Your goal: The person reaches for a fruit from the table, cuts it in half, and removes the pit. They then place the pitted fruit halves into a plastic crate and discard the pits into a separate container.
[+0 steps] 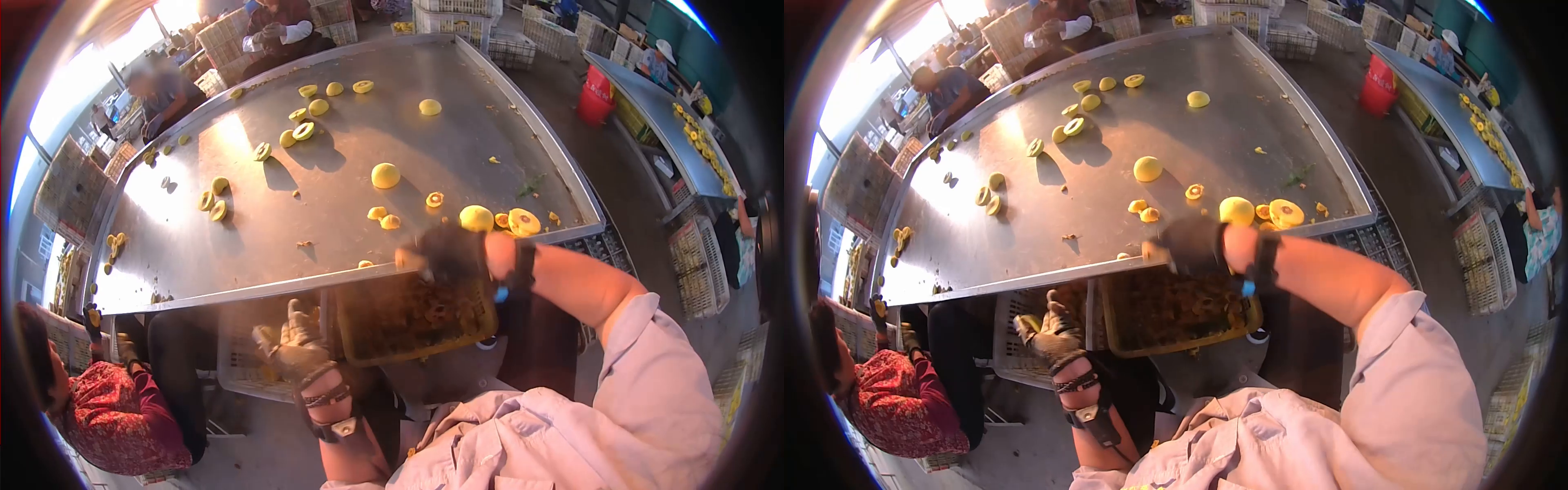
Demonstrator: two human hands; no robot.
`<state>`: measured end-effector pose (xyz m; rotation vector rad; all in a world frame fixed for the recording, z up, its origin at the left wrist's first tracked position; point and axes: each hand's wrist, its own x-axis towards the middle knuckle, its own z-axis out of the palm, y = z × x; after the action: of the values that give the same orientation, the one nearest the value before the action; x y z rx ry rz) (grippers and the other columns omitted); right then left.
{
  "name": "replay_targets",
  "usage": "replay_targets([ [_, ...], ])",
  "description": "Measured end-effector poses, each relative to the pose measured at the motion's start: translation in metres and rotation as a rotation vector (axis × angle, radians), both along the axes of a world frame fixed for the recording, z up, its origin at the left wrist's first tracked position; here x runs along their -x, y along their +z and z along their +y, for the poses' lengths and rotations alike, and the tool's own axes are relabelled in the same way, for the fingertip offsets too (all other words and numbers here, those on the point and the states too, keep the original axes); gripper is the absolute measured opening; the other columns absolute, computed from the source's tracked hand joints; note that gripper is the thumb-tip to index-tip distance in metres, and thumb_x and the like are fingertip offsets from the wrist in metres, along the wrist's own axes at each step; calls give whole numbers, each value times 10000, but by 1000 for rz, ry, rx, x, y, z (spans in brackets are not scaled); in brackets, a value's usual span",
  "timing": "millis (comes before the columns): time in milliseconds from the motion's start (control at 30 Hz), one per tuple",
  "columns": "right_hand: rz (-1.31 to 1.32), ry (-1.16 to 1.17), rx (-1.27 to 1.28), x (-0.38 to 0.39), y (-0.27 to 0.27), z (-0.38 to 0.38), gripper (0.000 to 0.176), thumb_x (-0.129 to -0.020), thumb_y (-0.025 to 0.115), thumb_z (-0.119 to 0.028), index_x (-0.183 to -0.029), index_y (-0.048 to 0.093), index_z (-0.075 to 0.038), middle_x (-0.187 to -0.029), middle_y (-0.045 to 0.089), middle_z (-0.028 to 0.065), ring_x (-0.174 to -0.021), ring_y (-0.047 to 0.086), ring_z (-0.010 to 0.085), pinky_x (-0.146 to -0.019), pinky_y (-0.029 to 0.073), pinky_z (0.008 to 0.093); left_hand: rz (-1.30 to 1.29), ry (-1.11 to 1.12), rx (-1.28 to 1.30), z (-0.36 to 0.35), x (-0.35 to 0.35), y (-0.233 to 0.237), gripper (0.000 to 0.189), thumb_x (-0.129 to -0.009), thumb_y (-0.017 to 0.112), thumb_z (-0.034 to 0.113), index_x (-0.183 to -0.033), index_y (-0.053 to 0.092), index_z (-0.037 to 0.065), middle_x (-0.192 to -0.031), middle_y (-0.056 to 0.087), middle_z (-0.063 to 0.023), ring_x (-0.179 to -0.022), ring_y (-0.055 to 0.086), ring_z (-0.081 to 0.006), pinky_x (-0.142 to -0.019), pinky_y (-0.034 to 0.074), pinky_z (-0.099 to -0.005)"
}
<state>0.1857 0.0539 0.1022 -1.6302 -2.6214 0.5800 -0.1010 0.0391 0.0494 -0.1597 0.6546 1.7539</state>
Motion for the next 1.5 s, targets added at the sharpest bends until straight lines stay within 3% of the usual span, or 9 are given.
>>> replay_targets([
  [200,-110,-210,-239,3,13,130,306,-774,588,-117,-1075,609,-66,-946,659,166,-869,645,335,-745,503,423,333,-552,-169,-1,-29,9,464,-972,424,379,-1236,484,3,-1146,590,-184,-927,629,-219,-662,546,-241],
  [733,355,-450,-468,84,-77,476,448,-859,562,-340,-1248,531,-120,-1124,620,152,-1025,596,312,-895,453,377,303,-554,-1,41,-11,-3,559,-953,445,439,-1265,449,-24,-1060,609,-204,-772,649,-204,-522,525,-213],
  [767,385,-636,-209,82,-75,474,500,-821,611,-356,-1242,525,-100,-1133,616,161,-1037,595,312,-896,456,380,303,-556,40,41,-10,2,567,-948,465,425,-1258,432,-49,-1055,584,-221,-812,640,-234,-553,531,-233],
  [967,441,-565,-171,84,-79,460,501,-725,736,-245,-1135,536,-39,-1053,627,205,-1021,598,338,-868,459,386,318,-551,2,54,-18,16,592,-947,451,458,-1292,431,-23,-1094,601,-186,-818,635,-198,-579,523,-222],
  [1000,391,-452,-297,83,-76,446,465,-731,740,-206,-1112,545,-24,-927,644,161,-823,649,286,-718,506,365,279,-538,-23,54,-17,10,581,-950,445,452,-1275,437,-30,-1086,588,-210,-841,634,-231,-601,544,-254],
  [1133,760,-123,246,82,-50,375,314,-761,715,-240,-947,595,-17,-608,559,75,-446,520,137,-411,416,299,336,-502,-45,56,-25,12,622,-942,471,436,-1294,367,-65,-1112,545,-244,-899,632,-271,-630,548,-237],
  [1300,703,426,339,112,9,229,327,-738,730,-224,-957,575,-37,-645,592,88,-503,572,172,-456,440,312,340,-242,-284,49,-38,6,599,-921,541,356,-1357,344,-4,-1271,452,-250,-1139,508,-314,-957,442,-421],
  [1367,653,536,120,126,6,175,353,-711,730,-188,-977,558,-32,-753,612,156,-657,618,287,-571,476,367,1638,21,-205,32,-27,-20,645,-871,623,271,-1369,323,-8,-1287,441,-255,-1155,500,-328,-968,433,-412],
  [1500,756,441,-64,126,1,99,330,-699,701,-128,-963,542,-11,-911,578,233,-893,568,414,-734,462,445,2009,29,-218,12,-32,-20,793,-756,745,103,-1391,285,-16,-1303,447,-264,-1163,503,-361,-981,418,-393],
])
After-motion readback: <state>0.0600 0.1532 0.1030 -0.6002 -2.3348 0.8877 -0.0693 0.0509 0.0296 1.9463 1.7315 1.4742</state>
